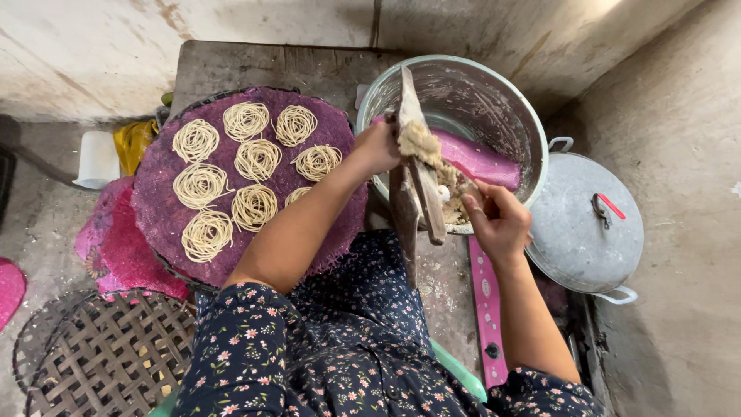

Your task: The person sits and uses a large wooden hand press to extrude dough into noodle nests. They load dough from a bucket into the press with a knife, press the lever to extrude noodles onto a pink mat, cut the strands, and arrange the finished noodle nests on the mat.

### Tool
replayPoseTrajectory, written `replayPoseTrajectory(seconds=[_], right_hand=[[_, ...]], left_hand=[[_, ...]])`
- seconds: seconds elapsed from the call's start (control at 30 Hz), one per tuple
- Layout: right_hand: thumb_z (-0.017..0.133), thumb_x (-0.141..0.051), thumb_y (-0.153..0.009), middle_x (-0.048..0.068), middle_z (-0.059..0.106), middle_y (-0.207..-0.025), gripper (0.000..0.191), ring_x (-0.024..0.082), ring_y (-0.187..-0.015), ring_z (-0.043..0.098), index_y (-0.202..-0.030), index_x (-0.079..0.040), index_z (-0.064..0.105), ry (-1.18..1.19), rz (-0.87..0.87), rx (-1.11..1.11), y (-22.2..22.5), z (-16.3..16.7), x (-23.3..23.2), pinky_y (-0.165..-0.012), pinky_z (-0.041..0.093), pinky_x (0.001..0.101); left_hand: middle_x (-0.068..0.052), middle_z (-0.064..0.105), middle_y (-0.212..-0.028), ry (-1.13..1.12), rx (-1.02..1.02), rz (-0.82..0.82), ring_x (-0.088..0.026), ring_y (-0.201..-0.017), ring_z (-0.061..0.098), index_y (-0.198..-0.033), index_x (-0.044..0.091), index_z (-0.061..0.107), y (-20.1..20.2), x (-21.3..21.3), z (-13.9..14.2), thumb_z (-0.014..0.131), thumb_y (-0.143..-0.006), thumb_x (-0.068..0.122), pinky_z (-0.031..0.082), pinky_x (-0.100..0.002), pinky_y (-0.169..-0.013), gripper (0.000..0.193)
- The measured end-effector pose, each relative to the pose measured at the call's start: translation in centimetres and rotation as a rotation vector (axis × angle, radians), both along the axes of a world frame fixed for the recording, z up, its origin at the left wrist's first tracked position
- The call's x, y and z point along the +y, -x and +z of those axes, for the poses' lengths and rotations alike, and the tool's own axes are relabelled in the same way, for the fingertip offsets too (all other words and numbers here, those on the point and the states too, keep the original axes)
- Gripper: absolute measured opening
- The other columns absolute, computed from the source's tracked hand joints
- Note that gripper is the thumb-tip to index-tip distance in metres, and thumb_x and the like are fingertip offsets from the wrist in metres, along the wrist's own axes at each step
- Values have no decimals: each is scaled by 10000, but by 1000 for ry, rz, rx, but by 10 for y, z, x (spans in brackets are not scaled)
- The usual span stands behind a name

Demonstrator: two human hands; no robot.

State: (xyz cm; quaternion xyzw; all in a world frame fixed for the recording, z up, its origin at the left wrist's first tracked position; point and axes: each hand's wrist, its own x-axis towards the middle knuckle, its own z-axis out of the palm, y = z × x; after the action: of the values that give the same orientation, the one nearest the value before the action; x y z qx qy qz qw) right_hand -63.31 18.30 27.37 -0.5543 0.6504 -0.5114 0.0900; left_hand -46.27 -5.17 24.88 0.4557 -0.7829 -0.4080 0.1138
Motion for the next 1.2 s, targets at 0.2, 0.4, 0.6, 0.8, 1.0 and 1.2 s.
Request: replayPoseTrajectory(seconds=[0.2, 0.4, 0.6, 0.8, 1.0, 1.2], right_hand=[[806, -189, -928, -2, 677, -853, 251, 77, -767, 567, -1076, 5, 750, -346, -89, -285, 55, -16, 29, -672, 427, 251], [666, -461, -1008, 99, 664, -1267, 552, 236, -1182, 606, -1359, -36, 657, -301, -13, 182, 53, -24, 17, -993, 469, 365], [686, -639, -942, 217, 555, -1498, 880, 316, -1109, 625, -1491, 8, 450, -219, 1047, -1575, -98, 14, 12, -896, 528, 400], [770, -525, -904, 364, 509, -1500, 1005, 276, -688, 676, -1490, 111, 258, -119, 1209, -1506, -138, 68, 15, -535, 548, 322], [826, -283, -927, 339, 565, -1209, 1068, 209, -578, 629, -1576, 130, 86, -98, 853, -942, -119, 84, 5, -494, 499, 280], [771, -134, -1023, 249, 512, -1473, 1036, 357, -1206, 617, -1694, -91, -18, 128, 613, 445, -189, 137, 7, -995, 536, 386]], left_hand=[[-136, 757, -1096, -116, 468, -2, -257, -991, 743, -1172, 31, 706, -45, -18, 3, 798, -836, 236, 604, -346, -867, 405], [-190, 743, -1116, -273, 959, -394, -271, -962, 764, -1219, 0, 642, -104, -35, 22, 853, -800, 29, 652, -429, -853, 469], [-140, 638, -1274, -233, 1570, -912, -331, -1095, 742, -1321, 43, 682, -112, 12, 69, 830, -848, 1, 641, -484, -1000, 497], [67, 368, -1618, -117, 1413, -669, -159, -1480, 415, -1547, 229, 416, -200, 68, 114, 987, -768, 265, 419, -388, -1250, 966], [-71, 705, -1303, 616, 464, -249, -284, -1258, 623, -1391, 200, 657, -261, 108, 116, 852, -756, 376, 394, -460, -1164, 687], [-51, 764, -1005, 907, 263, -228, -215, -959, 727, -1090, 206, 757, -278, 107, 95, 753, -803, 402, 366, -536, -1155, 347]])
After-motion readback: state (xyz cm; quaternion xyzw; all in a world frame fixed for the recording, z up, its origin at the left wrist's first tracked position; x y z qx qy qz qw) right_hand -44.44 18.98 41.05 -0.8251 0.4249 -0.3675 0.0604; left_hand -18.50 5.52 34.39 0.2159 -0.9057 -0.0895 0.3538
